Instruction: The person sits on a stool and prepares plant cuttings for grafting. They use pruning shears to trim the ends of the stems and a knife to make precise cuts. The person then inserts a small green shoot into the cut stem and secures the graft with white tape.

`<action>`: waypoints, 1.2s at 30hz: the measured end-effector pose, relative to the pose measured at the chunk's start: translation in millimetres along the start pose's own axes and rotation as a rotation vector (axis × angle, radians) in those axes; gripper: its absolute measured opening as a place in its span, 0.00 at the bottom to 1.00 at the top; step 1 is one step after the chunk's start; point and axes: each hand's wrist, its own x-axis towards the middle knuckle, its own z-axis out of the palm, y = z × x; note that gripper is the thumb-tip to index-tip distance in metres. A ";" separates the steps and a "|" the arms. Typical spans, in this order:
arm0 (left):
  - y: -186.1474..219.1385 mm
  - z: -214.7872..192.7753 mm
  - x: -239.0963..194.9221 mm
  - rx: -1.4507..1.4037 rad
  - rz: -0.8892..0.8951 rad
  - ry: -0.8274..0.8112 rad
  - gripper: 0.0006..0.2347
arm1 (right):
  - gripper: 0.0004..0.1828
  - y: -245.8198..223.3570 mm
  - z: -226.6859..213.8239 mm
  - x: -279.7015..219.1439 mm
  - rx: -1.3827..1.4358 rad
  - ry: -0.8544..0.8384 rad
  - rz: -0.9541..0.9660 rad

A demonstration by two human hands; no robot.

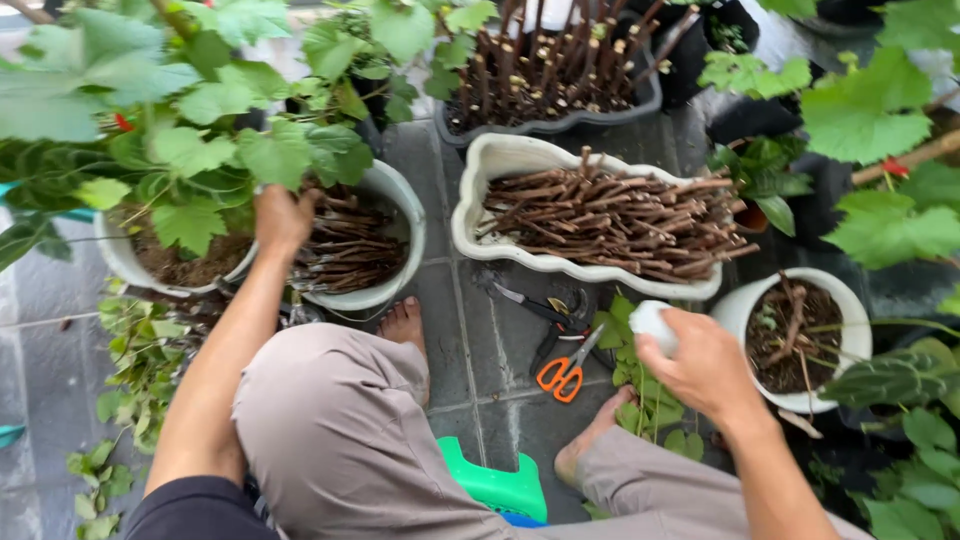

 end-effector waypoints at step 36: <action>319.3 26.9 -297.9 0.164 1.252 -0.643 0.08 | 0.07 -14.8 125.4 179.1 0.338 0.528 -0.016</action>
